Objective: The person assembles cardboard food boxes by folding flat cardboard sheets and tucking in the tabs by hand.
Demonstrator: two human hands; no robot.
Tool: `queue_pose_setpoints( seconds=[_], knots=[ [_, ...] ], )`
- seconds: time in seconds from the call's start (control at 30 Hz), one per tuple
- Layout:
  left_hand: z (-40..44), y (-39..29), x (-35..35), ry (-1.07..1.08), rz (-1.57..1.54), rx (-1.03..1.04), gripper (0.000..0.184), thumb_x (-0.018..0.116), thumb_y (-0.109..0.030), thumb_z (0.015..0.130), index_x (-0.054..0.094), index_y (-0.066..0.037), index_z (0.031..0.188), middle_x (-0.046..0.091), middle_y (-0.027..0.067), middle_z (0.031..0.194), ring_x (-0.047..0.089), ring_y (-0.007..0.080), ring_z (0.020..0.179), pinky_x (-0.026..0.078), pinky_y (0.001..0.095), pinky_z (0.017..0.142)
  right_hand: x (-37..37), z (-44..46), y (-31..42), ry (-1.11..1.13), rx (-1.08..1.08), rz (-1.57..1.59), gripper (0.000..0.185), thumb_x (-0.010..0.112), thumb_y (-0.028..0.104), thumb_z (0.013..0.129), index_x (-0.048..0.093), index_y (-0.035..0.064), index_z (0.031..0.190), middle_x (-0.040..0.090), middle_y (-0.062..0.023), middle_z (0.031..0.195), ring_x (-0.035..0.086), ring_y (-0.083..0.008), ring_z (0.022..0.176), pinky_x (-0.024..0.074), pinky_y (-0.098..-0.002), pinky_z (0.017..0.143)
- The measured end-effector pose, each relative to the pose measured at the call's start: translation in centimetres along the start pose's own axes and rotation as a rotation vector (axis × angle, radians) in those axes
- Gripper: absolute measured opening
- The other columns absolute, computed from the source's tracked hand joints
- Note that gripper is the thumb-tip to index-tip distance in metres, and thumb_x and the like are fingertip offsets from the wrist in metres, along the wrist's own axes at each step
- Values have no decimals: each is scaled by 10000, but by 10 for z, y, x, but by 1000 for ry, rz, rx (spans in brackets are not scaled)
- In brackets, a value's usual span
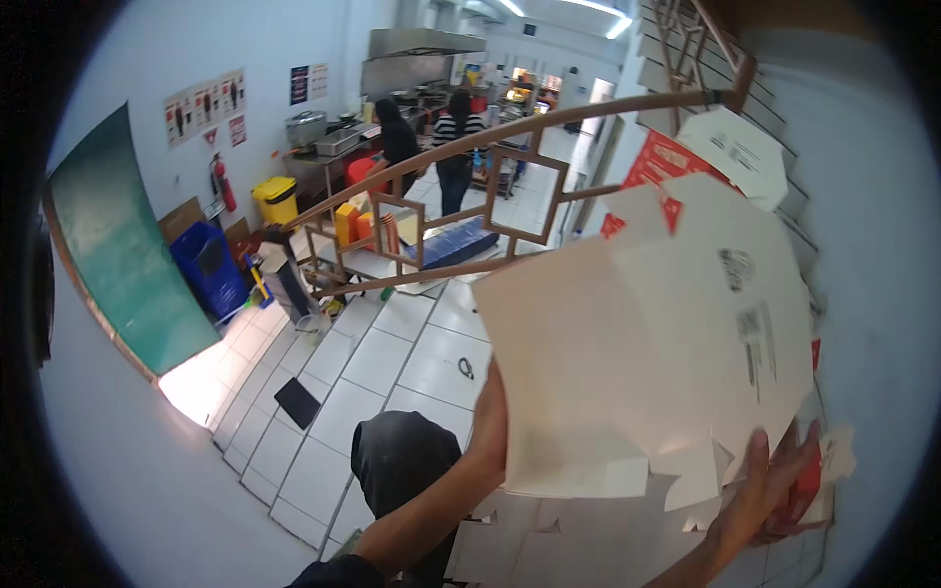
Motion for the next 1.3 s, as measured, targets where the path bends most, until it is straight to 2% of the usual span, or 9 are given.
queue_pose_setpoints(
  seconds=[0.13,0.27,0.37,0.6,0.7,0.8,1.03,1.1,1.3],
  knots=[
    [10,12,-8,100,190,169,551,232,-449,1003,460,10,1204,565,78,938,535,110,902,449,263,779,-11,-15,-22,91,349,421,583,595,144,868,318,-8,1358,444,-169,1285,461,-251,1168,450,-391,914],
    [15,17,-14,109,251,396,486,264,-418,1008,476,3,1127,548,70,894,505,92,844,433,267,757,-2,-40,-6,310,329,144,649,620,203,857,287,-59,1349,467,-201,1244,546,-280,1066,504,-376,815],
    [16,17,-13,23,268,391,432,295,-399,1003,435,-15,1140,525,63,934,495,85,835,438,265,733,-5,-75,-3,341,-2,-230,569,603,194,877,334,-58,1312,479,-167,1235,488,-260,1117,381,-384,957],
    [18,15,-6,151,-249,186,353,327,-235,960,311,-78,1276,497,71,1133,518,138,1019,441,283,870,-7,-61,-12,449,-103,-43,733,526,433,884,241,0,1403,396,-157,1350,419,-312,1218,368,-499,973],
    [11,12,-1,266,-151,203,424,310,-275,989,236,-93,1364,427,88,1294,440,159,1195,424,305,954,14,-59,8,466,249,719,530,567,257,884,402,15,1326,467,-154,1293,466,-277,1181,439,-475,904],
    [15,15,-4,309,-59,243,526,322,-334,1005,116,-113,1436,326,104,1391,427,154,1214,418,326,988,14,-66,-9,516,164,429,298,560,2,852,562,-24,1149,569,-130,1139,534,-232,1101,445,-402,919],
    [10,19,3,363,-17,259,480,374,-243,1000,188,-178,1438,416,95,1328,503,124,1105,440,280,912,29,-73,-5,473,-426,-152,400,557,41,888,458,-8,1273,500,-117,1201,470,-217,1155,332,-355,1014],
    [12,20,-1,398,87,204,475,352,-270,1003,202,-152,1438,282,97,1435,388,163,1254,362,323,1040,30,-71,-5,481,-225,44,393,563,61,896,466,-4,1271,505,-113,1184,489,-206,1117,360,-349,987],
    [-2,29,7,574,-291,243,559,367,-368,986,185,-131,1458,262,48,1462,390,171,1257,375,332,1014,30,-69,-17,287,-3,125,341,625,86,873,547,0,1194,556,-87,1071,542,-116,874,446,-243,774]
  ],
)
Point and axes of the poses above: each hand's wrist, its own z-axis towards the middle knuckle, its own x-axis out of the palm, y = z × x, the point moved 2 cm from there along z, towards the middle knuckle
